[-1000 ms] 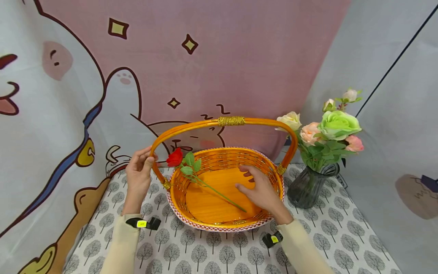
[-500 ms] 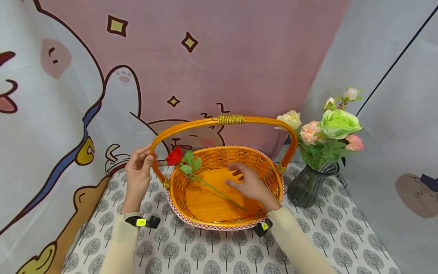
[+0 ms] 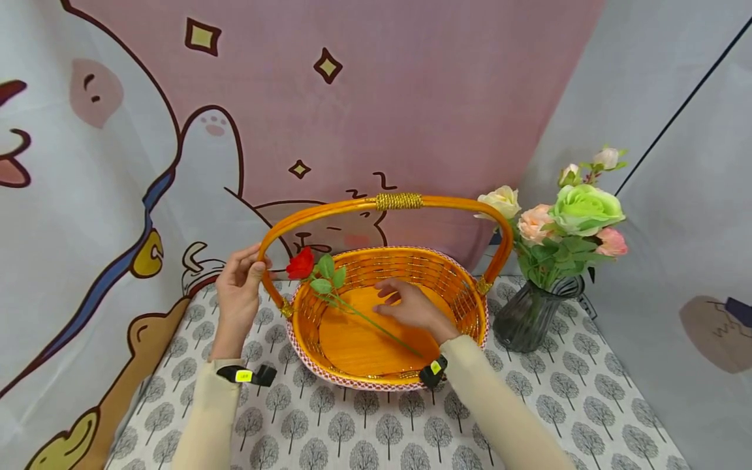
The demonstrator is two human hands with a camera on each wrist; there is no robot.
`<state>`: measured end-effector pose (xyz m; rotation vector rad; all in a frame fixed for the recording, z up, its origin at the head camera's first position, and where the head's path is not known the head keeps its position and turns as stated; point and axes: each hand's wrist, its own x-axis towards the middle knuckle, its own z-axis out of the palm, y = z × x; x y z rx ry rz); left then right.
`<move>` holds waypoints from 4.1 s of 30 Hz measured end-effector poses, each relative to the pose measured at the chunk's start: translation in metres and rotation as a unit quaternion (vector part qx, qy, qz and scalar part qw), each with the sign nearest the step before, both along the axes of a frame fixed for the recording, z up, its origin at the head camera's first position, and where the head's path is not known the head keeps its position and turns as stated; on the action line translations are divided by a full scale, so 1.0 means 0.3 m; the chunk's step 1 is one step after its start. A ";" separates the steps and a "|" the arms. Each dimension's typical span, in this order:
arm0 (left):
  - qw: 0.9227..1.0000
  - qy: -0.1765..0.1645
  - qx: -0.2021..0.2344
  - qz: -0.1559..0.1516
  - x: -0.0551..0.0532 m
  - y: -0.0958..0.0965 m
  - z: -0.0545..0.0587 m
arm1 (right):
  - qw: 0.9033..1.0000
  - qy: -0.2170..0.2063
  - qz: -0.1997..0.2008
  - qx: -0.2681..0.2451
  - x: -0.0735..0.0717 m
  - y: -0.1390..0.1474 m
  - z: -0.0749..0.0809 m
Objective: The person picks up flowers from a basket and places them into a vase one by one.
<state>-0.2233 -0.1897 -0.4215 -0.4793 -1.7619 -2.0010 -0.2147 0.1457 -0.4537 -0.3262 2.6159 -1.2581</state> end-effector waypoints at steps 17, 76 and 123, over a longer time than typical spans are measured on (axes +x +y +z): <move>1.000 -0.001 -0.012 0.008 0.000 -0.003 0.004 | 0.995 -0.088 0.046 -0.019 -0.079 -0.061 -0.082; 1.000 0.017 0.006 -0.014 0.003 -0.001 -0.004 | 0.998 0.043 0.033 0.016 -0.056 -0.023 0.021; 1.000 -0.011 -0.015 -0.008 -0.004 -0.008 -0.006 | 0.969 0.239 -0.040 0.048 0.221 0.206 0.221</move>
